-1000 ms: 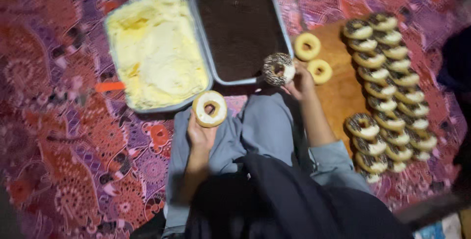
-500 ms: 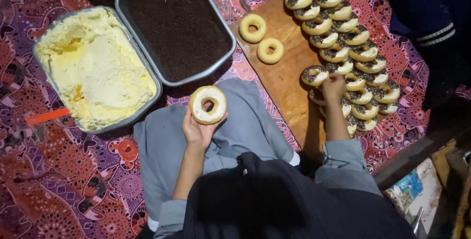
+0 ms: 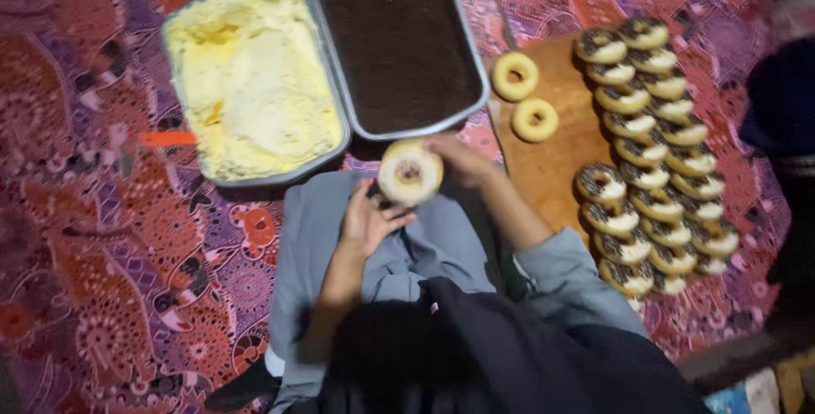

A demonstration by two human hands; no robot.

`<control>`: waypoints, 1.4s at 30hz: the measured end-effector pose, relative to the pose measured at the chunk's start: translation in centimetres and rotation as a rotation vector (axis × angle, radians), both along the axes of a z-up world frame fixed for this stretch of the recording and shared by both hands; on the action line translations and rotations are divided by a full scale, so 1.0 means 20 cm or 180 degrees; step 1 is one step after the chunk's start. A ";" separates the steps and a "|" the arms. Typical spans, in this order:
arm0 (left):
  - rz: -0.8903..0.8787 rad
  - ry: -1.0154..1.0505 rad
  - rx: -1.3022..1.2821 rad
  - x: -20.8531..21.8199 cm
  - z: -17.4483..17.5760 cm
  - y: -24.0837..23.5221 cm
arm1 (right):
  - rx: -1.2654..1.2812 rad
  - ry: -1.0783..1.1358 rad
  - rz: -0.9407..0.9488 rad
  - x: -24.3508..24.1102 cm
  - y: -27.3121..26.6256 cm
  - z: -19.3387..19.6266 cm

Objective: The person sits on a mat and decorates donuts by dipping them into a yellow cream and then into a dark crumbly topping. They place the finished donuts on a wooden board and later retrieve more donuts from a nearby shelf to continue the process.

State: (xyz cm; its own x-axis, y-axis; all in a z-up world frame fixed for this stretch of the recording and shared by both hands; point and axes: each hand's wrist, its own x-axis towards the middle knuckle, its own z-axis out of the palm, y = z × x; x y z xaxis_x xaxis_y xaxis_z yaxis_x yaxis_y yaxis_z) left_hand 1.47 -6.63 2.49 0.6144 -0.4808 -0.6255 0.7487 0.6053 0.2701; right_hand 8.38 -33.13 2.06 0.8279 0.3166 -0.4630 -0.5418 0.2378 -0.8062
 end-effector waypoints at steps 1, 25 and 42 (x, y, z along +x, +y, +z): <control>0.0252 -0.0017 0.0006 0.00 0.01 0.08 | -0.0135 -0.0112 -0.0450 0.16 0.00 -0.03; 0.0914 -0.0372 -0.0139 0.07 0.09 0.30 | 0.0746 -0.0032 -0.2834 -0.35 -0.71 -0.08; 0.0748 -0.0315 0.0182 0.01 0.27 -0.05 | -0.5831 -0.0707 -0.2756 -0.62 -1.31 -0.18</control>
